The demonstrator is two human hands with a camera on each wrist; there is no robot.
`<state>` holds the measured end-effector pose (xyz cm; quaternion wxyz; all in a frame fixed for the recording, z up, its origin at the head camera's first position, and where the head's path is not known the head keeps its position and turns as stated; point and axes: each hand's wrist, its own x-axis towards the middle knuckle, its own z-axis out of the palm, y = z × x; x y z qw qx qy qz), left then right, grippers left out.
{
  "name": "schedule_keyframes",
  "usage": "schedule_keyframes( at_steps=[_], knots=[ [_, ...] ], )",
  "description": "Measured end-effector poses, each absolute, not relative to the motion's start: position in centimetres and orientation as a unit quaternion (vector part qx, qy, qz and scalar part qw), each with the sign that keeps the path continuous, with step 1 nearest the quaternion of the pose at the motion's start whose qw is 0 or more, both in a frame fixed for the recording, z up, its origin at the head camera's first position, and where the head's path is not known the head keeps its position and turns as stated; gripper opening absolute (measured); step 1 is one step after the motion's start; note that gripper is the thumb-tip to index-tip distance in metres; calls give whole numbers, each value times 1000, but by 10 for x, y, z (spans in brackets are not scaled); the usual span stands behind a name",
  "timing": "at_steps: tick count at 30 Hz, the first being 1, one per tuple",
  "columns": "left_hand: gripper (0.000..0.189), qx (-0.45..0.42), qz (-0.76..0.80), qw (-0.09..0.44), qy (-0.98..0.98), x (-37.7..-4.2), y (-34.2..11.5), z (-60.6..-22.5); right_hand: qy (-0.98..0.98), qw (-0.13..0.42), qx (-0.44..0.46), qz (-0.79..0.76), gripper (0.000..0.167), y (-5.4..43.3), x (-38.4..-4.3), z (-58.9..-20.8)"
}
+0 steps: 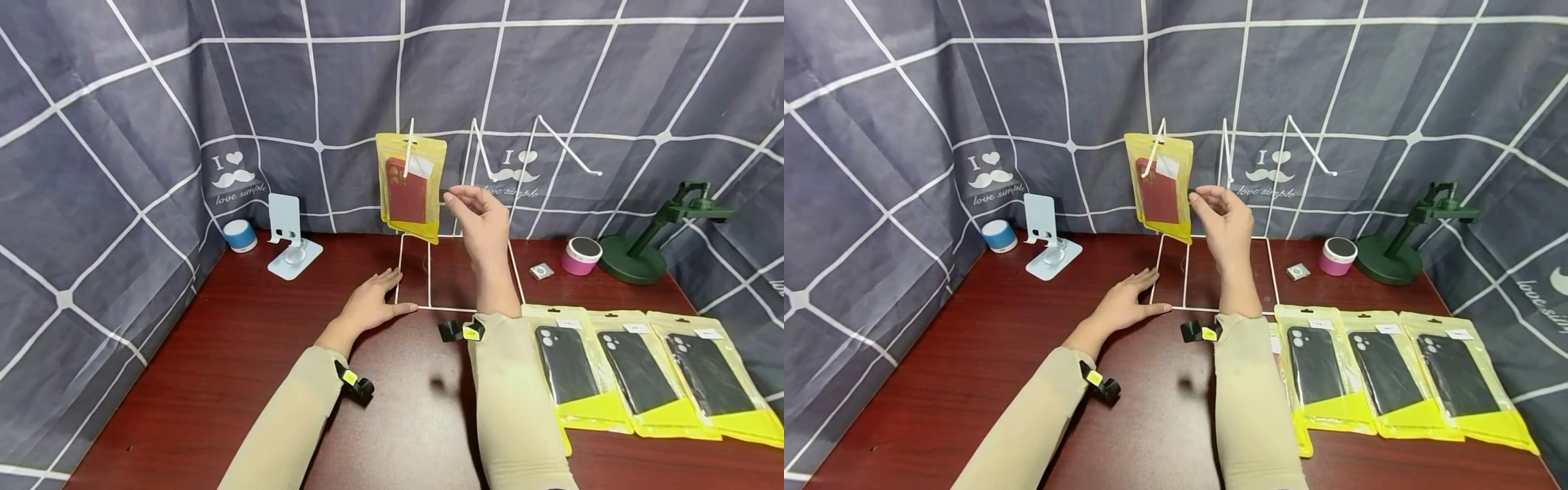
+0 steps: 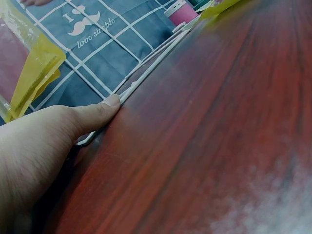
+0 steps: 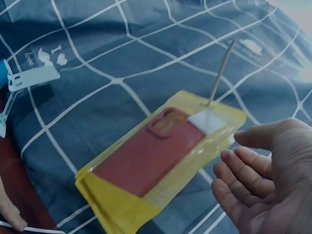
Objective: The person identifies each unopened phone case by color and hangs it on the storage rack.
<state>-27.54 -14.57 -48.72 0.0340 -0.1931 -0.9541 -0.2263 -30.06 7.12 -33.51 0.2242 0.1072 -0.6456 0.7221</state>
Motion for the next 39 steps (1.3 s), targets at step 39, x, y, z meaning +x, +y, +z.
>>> schedule_keyframes(
  at_steps=[39],
  knots=[
    [99, -184, -232, 23, -955, -275, -144, -488, -847, 35, 329, 416, 11, 169, -226, -392]
  ],
)
